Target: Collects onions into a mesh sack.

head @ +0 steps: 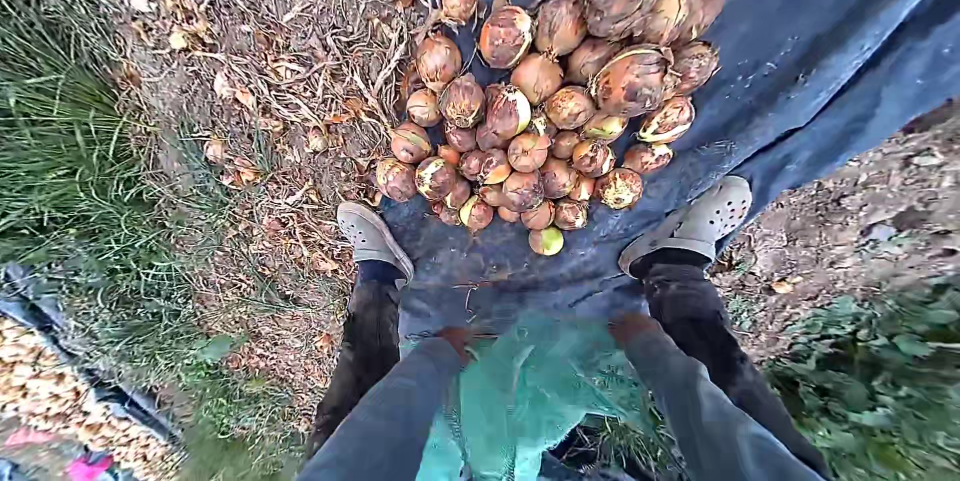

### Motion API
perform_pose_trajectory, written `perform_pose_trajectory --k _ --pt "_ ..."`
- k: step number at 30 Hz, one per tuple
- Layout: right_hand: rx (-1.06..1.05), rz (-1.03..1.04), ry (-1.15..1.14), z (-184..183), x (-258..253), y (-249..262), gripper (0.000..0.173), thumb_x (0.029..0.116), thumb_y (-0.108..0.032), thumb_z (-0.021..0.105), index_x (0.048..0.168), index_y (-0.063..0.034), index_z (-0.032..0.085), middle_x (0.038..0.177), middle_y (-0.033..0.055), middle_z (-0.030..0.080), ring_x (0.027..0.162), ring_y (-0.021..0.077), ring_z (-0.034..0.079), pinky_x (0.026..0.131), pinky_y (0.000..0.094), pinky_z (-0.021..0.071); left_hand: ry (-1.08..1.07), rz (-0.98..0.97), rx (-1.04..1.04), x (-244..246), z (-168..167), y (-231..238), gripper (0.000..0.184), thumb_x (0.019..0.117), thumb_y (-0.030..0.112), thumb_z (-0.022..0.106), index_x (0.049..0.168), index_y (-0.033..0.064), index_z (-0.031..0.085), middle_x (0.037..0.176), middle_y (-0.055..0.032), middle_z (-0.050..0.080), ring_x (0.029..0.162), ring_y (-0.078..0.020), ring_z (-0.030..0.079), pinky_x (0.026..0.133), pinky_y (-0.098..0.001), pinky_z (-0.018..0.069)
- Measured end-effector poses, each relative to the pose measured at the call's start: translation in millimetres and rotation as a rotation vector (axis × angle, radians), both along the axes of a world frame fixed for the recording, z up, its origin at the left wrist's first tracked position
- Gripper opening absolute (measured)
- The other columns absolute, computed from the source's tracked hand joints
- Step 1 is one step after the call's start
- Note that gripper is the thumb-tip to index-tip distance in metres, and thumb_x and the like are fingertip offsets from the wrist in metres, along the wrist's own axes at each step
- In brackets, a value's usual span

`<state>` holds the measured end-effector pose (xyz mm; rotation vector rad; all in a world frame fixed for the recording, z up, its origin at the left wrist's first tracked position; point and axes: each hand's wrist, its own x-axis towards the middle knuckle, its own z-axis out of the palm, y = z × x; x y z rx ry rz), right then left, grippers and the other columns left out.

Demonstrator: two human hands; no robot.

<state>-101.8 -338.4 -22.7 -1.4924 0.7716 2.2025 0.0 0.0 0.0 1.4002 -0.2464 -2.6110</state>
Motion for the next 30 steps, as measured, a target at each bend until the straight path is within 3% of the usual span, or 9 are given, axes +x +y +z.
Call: perform_pose_trajectory --k 3,5,7,11,15,18,22,28,30 --pt "-0.001 -0.126 -0.183 -10.8 48.5 -40.2 0.042 0.1069 -0.034 0.058 0.123 0.0032 0.07 0.129 0.0274 0.066 0.128 0.0424 0.059 0.113 0.0596 0.0395 -0.186 0.274 0.164 92.6 -29.4 31.2 0.036 0.1031 0.024 0.065 0.119 -0.0082 0.067 0.115 -0.0282 0.068 0.111 -0.038 0.065 0.104 -0.0548 0.0467" --pt "-0.008 -0.177 -0.312 -18.7 56.3 -54.2 0.039 0.1057 -0.033 0.06 0.11 0.0039 0.074 0.113 0.0275 0.071 0.114 0.0438 0.066 0.105 0.064 0.0447 -0.32 0.438 0.262 121.2 -38.2 57.2 0.032 0.1055 0.022 0.06 0.106 -0.009 0.068 0.095 -0.0216 0.068 0.088 -0.0274 0.064 0.089 -0.0471 0.0517" --pt "-0.06 -0.188 -0.438 -39.5 40.0 -67.7 0.037 0.1024 -0.033 0.066 0.096 0.0023 0.077 0.097 0.0267 0.073 0.098 0.0444 0.069 0.093 0.0683 0.0489 -0.413 0.494 0.295 132.7 -54.4 90.4 0.038 0.1073 0.026 0.056 0.1 -0.0081 0.069 0.086 -0.0195 0.067 0.079 -0.0257 0.063 0.082 -0.0479 0.0532" --pt "-0.097 -0.036 -0.285 -57.8 44.8 -51.7 0.046 0.1017 -0.043 0.064 0.108 0.0005 0.076 0.115 0.0286 0.07 0.118 0.047 0.063 0.105 0.0682 0.0436 -0.463 0.359 0.475 139.7 -93.1 128.1 0.05 0.1056 0.038 0.057 0.104 -0.0108 0.067 0.098 -0.0287 0.067 0.093 -0.039 0.066 0.09 -0.0598 0.0508" --pt "-0.089 0.097 -0.245 -89.5 44.3 11.4 0.054 0.1011 -0.051 0.061 0.12 -0.002 0.073 0.128 0.028 0.066 0.126 0.0467 0.059 0.103 0.0691 0.0448 -0.704 0.128 0.639 145.9 -125.0 124.4 0.055 0.1034 0.042 0.061 0.124 -0.0082 0.065 0.131 -0.0336 0.062 0.129 -0.0486 0.056 0.109 -0.0677 0.0405" --pt "-0.137 0.119 -0.215 -110.6 48.3 47.0 0.052 0.1025 -0.048 0.059 0.122 -0.0019 0.071 0.131 0.0256 0.066 0.128 0.0435 0.06 0.104 0.0649 0.046 -0.79 -0.047 0.649 166.4 -139.9 107.6 0.053 0.1026 0.043 0.061 0.125 -0.0042 0.065 0.133 -0.0324 0.061 0.129 -0.0495 0.056 0.103 -0.0713 0.0436" --pt "-0.262 0.021 -0.268 -133.4 39.3 51.3 0.038 0.1015 -0.034 0.061 0.121 -0.0028 0.071 0.131 0.0284 0.064 0.123 0.0473 0.061 0.097 0.0704 0.0482 -0.828 -0.187 0.594 200.0 -139.3 103.5 0.044 0.0979 0.039 0.068 0.117 -0.0007 0.069 0.125 -0.0303 0.065 0.121 -0.0503 0.061 0.094 -0.0746 0.0466" --pt "-0.256 0.007 -0.262 -127.6 59.9 31.4 0.035 0.1014 -0.033 0.062 0.116 -0.0028 0.073 0.125 0.0267 0.068 0.122 0.0449 0.063 0.099 0.066 0.049 -0.992 -0.262 0.368 249.0 -151.1 74.7 0.034 0.1055 0.031 0.055 0.111 0.001 0.071 0.119 -0.0309 0.067 0.116 -0.0528 0.063 0.091 -0.0756 0.0469" --pt "-0.257 -0.031 -0.305 -125.1 62.0 29.8 0.035 0.1019 -0.034 0.062 0.114 -0.0035 0.075 0.123 0.0259 0.069 0.121 0.0441 0.063 0.099 0.0658 0.0486 -0.98 -0.266 0.373 263.5 -163.1 56.7 0.035 0.1057 0.029 0.055 0.121 0.0007 0.069 0.129 -0.0312 0.063 0.121 -0.053 0.06 0.094 -0.0757 0.0467"
